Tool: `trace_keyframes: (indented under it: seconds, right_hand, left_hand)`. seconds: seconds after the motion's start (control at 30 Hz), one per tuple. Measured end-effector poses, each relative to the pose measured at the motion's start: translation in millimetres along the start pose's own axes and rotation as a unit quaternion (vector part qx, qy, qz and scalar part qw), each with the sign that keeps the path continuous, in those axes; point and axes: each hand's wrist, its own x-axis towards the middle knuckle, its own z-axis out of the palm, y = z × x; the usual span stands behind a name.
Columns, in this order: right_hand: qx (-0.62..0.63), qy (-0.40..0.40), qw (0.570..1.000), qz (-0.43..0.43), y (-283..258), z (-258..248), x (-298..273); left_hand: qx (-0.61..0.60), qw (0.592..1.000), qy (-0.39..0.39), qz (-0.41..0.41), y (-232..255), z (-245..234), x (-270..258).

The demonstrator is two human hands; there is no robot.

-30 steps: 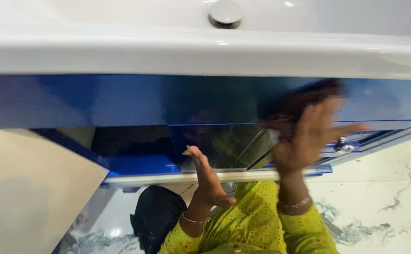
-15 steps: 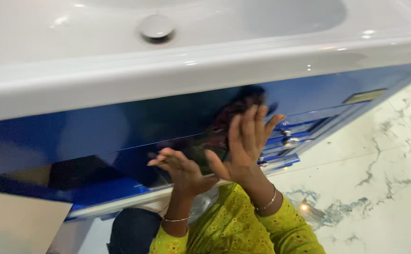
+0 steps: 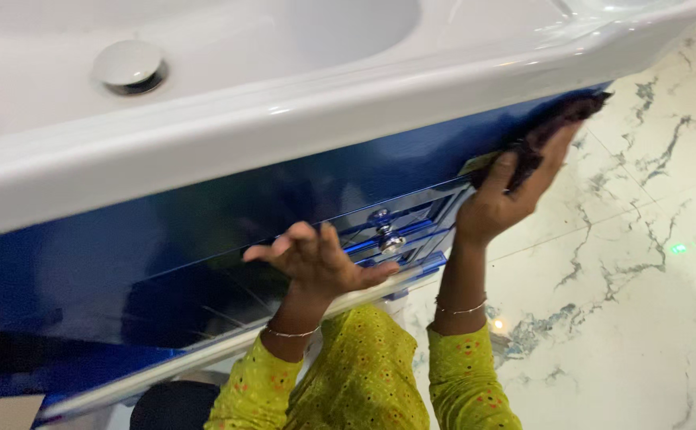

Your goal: The person cleans the interior and exterior of a blue bathroom vanity cabinet and its drawers using a dark cloth.

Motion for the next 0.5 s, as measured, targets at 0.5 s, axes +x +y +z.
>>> trace_keyframes:
  seconds: [0.5]
  right_hand:
    - [-0.006, -0.001, 0.999, -0.036, 27.7, -3.9, 38.6]
  left_hand:
    - [0.041, 0.999, -0.009, -0.021, -5.5, 9.5, -19.2]
